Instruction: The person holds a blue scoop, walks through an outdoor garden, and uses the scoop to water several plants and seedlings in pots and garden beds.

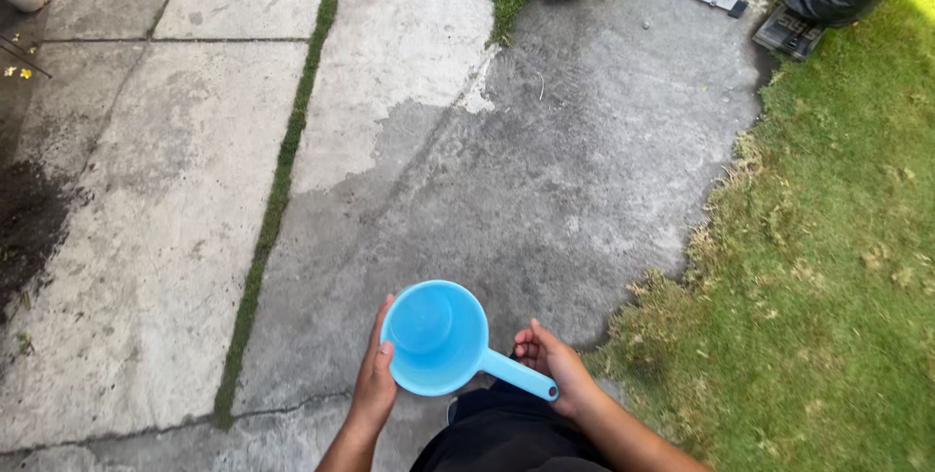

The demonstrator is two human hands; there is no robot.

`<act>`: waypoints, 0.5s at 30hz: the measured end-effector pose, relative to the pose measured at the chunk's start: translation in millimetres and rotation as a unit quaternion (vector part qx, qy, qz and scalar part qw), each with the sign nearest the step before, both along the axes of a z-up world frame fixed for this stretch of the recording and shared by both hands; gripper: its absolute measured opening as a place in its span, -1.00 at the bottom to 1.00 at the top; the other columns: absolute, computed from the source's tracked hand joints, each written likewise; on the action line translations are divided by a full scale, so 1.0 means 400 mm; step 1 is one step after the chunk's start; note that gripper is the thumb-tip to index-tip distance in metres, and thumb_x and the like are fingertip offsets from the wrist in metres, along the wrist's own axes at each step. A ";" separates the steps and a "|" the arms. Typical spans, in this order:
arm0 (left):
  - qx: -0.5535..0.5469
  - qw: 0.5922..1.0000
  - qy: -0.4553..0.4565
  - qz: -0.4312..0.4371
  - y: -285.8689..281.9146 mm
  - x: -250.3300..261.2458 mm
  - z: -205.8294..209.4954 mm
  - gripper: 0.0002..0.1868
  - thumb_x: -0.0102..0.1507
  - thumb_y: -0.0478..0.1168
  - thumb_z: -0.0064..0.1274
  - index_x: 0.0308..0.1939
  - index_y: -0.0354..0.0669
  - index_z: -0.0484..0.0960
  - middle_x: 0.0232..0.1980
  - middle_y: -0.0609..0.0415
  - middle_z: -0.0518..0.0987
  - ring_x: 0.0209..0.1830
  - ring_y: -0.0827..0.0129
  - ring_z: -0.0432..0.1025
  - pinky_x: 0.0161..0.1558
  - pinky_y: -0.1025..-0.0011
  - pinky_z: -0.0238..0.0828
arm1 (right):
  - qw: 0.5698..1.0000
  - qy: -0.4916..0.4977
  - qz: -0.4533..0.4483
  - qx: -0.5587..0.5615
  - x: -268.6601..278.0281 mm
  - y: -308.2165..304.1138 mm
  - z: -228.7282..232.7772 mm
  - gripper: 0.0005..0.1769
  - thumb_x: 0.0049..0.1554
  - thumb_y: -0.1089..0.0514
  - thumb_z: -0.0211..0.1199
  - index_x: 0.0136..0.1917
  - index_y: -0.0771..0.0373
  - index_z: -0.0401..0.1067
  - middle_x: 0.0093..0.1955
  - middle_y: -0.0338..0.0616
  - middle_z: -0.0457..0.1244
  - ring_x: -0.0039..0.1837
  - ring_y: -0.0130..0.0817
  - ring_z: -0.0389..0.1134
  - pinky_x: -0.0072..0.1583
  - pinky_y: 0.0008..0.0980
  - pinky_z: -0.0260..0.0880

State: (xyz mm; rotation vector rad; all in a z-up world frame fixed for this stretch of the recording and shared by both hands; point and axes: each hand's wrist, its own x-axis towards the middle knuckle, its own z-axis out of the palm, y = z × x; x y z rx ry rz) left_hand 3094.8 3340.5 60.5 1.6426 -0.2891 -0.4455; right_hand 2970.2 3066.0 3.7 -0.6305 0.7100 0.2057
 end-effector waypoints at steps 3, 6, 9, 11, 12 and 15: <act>-0.011 1.000 -0.024 -0.002 -0.075 0.138 -0.059 -0.26 0.36 0.11 -0.42 0.55 -0.18 0.01 0.64 -0.08 0.00 0.66 0.13 -0.17 0.52 0.19 -0.27 | 0.999 0.027 -0.044 0.006 0.128 -0.071 -0.081 -0.57 0.24 -0.20 0.03 -0.12 0.20 0.40 -0.26 -0.23 0.26 -0.20 -0.36 0.26 -0.10 -0.38 0.33; 0.001 0.999 0.042 0.024 -0.201 0.303 -0.116 -0.28 0.35 0.11 -0.45 0.54 -0.13 0.03 0.64 -0.03 -0.01 0.65 0.17 -0.19 0.50 0.21 -0.27 | 0.994 0.067 -0.081 0.002 0.289 -0.184 -0.184 -0.57 0.22 -0.21 0.06 -0.13 0.20 0.41 -0.27 -0.21 0.26 -0.21 -0.31 0.27 -0.11 -0.33 0.33; 0.053 0.998 -0.034 -0.008 -0.329 0.492 -0.131 -0.28 0.36 0.12 -0.44 0.53 -0.15 0.08 0.64 -0.09 -0.01 0.67 0.12 -0.20 0.52 0.17 -0.26 | 0.989 0.097 -0.116 0.006 0.453 -0.308 -0.271 -0.58 0.22 -0.19 0.07 -0.14 0.20 0.40 -0.27 -0.21 0.26 -0.20 -0.30 0.26 -0.09 -0.33 0.33; 0.088 0.994 -0.041 -0.055 -0.440 0.641 -0.088 -0.29 0.36 0.14 -0.42 0.53 -0.10 0.08 0.64 -0.09 -0.08 0.67 0.08 -0.27 0.50 0.12 -0.23 | 0.986 0.090 -0.138 0.007 0.598 -0.411 -0.281 -0.60 0.23 -0.18 0.08 -0.14 0.20 0.39 -0.27 -0.22 0.26 -0.20 -0.32 0.25 -0.08 -0.34 0.33; 0.087 0.994 -0.038 -0.054 -0.484 0.706 -0.055 -0.29 0.36 0.14 -0.42 0.53 -0.10 0.08 0.64 -0.09 -0.08 0.67 0.08 -0.27 0.50 0.12 -0.23 | 0.983 0.091 -0.156 0.015 0.653 -0.435 -0.270 -0.64 0.24 -0.14 0.08 -0.13 0.20 0.38 -0.26 -0.22 0.24 -0.17 -0.33 0.26 -0.06 -0.33 0.34; 0.138 0.986 -0.051 -0.074 -0.592 0.856 0.045 -0.30 0.34 0.16 -0.39 0.51 -0.02 0.13 0.64 -0.08 -0.11 0.64 0.06 -0.20 0.47 0.09 -0.10 | 0.984 0.072 -0.165 0.012 0.801 -0.512 -0.202 -0.68 0.25 -0.08 0.06 -0.12 0.21 0.36 -0.25 -0.21 0.23 -0.15 -0.34 0.26 -0.03 -0.33 0.34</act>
